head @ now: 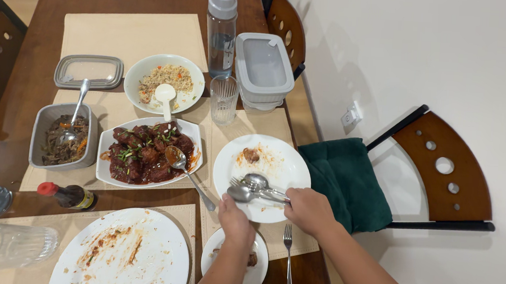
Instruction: The person clears a dining table after a meal. They stack used plates and cutlery, scrape leftover meat and sauce from a serving dish into a plastic storage container, transfer rice and other leftovers from bowls into lidded containers, and stack the filled containers on the table.
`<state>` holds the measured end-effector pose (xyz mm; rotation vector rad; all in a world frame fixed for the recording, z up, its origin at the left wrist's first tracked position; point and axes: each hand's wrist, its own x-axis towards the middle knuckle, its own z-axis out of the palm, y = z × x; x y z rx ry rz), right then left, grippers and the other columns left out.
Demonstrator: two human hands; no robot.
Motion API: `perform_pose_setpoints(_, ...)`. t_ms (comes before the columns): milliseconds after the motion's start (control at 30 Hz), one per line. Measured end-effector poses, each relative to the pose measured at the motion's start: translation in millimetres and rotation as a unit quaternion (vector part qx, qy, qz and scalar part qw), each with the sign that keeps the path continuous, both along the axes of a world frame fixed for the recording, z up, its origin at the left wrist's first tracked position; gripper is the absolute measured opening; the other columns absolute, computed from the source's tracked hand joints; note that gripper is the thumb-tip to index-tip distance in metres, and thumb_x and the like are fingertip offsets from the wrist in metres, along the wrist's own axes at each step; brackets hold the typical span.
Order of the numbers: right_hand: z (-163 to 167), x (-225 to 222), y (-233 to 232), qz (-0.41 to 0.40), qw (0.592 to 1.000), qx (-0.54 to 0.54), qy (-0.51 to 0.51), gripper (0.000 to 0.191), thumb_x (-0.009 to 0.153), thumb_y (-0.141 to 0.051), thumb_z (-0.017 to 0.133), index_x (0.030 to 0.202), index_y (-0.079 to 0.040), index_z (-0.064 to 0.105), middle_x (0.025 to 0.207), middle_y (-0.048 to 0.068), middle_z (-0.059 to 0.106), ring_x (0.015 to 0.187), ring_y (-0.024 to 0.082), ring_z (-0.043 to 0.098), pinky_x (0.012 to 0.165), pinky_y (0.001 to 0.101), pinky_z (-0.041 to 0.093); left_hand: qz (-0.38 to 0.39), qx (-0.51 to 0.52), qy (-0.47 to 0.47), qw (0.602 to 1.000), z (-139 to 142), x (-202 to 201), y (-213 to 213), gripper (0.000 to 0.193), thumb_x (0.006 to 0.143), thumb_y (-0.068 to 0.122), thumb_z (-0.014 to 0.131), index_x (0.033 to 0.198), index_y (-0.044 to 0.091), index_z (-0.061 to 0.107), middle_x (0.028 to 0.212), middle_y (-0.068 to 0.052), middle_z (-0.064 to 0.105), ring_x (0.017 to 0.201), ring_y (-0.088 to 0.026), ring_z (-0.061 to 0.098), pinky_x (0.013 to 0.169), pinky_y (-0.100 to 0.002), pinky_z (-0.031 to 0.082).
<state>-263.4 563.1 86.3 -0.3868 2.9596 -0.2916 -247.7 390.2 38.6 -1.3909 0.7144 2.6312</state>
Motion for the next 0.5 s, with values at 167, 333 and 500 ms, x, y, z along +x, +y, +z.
perform_pose_setpoints(167,27,29,-3,0.026,0.999,-0.009,0.025,0.014,0.081,-0.022,0.066,0.083,-0.009,0.063,0.078,0.011,0.068,0.082,0.034,0.063,0.069,0.0486,0.052,-0.013,0.011,0.076,0.997,14,23,-11,0.041,0.106,0.033,0.034,0.136,0.008,0.048,0.128,-0.014,0.062,0.111,-0.03,0.066,0.091,-0.049,0.059)
perform_pose_setpoints(333,49,80,-16,0.055,0.994,-0.037,0.086,0.014,0.076,-0.019,0.068,0.086,-0.011,0.062,0.078,0.01,0.066,0.078,0.035,0.062,0.064,0.0494,0.05,-0.07,-0.04,0.127,0.989,6,54,-43,0.043,0.106,0.031,0.038,0.131,-0.001,0.054,0.12,-0.017,0.068,0.105,-0.026,0.069,0.09,-0.042,0.057)
perform_pose_setpoints(500,43,168,-71,-0.003,0.997,-0.067,0.049,0.011,0.085,-0.019,0.064,0.091,-0.01,0.059,0.077,0.012,0.065,0.072,0.036,0.066,0.064,0.0514,0.051,-0.159,-0.141,0.176,0.961,-7,113,-131,0.043,0.107,0.028,0.043,0.123,-0.007,0.062,0.11,-0.016,0.073,0.098,-0.023,0.068,0.087,-0.036,0.055)
